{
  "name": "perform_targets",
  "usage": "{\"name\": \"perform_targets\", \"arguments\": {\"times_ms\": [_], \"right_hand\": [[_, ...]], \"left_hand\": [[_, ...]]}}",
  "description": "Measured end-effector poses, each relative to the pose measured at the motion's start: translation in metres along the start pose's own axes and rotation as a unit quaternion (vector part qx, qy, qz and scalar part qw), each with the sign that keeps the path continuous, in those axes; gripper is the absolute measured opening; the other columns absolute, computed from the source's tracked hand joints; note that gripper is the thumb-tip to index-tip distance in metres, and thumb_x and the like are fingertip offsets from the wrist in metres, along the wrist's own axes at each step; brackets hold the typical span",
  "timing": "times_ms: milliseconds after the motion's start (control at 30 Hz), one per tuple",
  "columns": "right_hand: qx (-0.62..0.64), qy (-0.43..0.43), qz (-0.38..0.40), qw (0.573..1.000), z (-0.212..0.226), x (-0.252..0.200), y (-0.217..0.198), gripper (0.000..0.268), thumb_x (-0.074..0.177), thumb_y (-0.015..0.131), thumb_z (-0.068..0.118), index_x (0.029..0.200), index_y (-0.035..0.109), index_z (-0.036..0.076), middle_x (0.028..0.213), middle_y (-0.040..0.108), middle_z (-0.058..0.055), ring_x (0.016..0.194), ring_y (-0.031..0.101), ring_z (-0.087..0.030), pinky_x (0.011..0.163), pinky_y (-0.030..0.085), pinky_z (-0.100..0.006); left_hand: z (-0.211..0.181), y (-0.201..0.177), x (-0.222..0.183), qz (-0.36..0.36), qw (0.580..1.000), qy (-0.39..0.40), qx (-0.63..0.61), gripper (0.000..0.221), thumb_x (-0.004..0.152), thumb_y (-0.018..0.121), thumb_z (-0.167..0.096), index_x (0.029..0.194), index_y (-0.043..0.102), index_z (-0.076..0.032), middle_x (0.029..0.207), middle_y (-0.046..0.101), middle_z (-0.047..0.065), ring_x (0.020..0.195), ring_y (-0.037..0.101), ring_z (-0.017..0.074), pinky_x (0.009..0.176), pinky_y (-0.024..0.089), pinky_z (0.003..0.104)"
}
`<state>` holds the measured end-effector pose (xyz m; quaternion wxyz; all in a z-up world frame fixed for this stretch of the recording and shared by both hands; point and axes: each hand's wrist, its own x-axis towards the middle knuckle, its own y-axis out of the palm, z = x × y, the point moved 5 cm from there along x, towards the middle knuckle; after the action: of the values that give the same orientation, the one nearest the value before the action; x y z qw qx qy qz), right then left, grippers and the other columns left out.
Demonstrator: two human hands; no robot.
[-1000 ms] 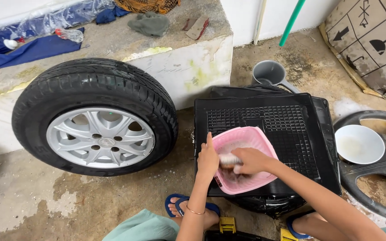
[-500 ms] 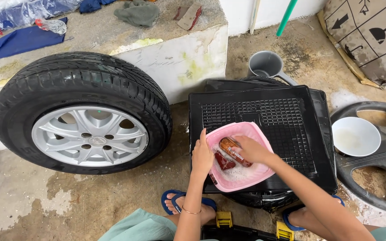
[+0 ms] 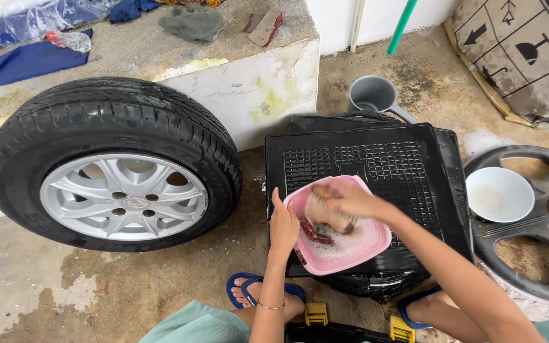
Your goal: The person scrubs a black car floor mat with a brush and soapy water. They dip the brush into a pink basin of soapy water and scrub the mat thoroughly, covering the entire surface.
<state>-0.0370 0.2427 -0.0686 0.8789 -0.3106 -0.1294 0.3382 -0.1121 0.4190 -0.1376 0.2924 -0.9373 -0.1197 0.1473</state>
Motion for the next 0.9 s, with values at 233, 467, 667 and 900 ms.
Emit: {"name": "perform_targets", "arguments": {"times_ms": [233,467,667,900], "right_hand": [[-0.044,0.166,-0.060,0.983,0.117,-0.023,-0.146,0.072,0.082,0.075,0.037,0.147,0.048,0.021,0.129,0.063,-0.033,0.120,0.058,-0.055,0.105,0.045,-0.062],[-0.086,0.188,-0.154,0.966,0.124,-0.035,-0.194,0.074,0.089,0.074,0.039,0.154,0.045,0.019,0.122,0.064,-0.035,0.110,0.065,-0.050,0.093,0.052,-0.058],[-0.089,0.049,-0.168,0.981,0.123,-0.032,-0.152,0.062,0.093,0.067,0.022,0.145,0.043,0.001,0.120,0.061,-0.037,0.116,0.059,-0.054,0.099,0.045,-0.064],[-0.283,0.074,0.091,0.952,-0.018,-0.026,0.057,0.058,0.101,0.056,0.032,0.147,0.033,0.004,0.119,0.058,-0.018,0.114,0.058,-0.034,0.085,0.055,-0.056]], "left_hand": [[-0.011,-0.004,-0.015,-0.020,0.999,0.002,-0.034,0.050,0.101,0.040,-0.018,0.150,0.032,-0.012,0.142,0.053,0.032,0.122,0.058,0.0545,0.097,0.050,0.062],[-0.008,-0.001,-0.014,-0.043,0.998,-0.002,-0.040,0.033,0.104,0.040,-0.021,0.135,0.047,-0.013,0.131,0.062,0.025,0.118,0.062,0.0485,0.098,0.051,0.056],[-0.008,0.000,-0.016,-0.067,0.997,-0.008,-0.046,0.028,0.104,0.042,-0.020,0.131,0.049,-0.012,0.127,0.064,0.024,0.116,0.063,0.0485,0.097,0.052,0.056],[-0.006,0.001,-0.013,-0.083,0.996,-0.015,-0.028,0.028,0.104,0.044,-0.023,0.129,0.051,-0.013,0.124,0.065,0.024,0.113,0.063,0.0508,0.094,0.052,0.060]]}}
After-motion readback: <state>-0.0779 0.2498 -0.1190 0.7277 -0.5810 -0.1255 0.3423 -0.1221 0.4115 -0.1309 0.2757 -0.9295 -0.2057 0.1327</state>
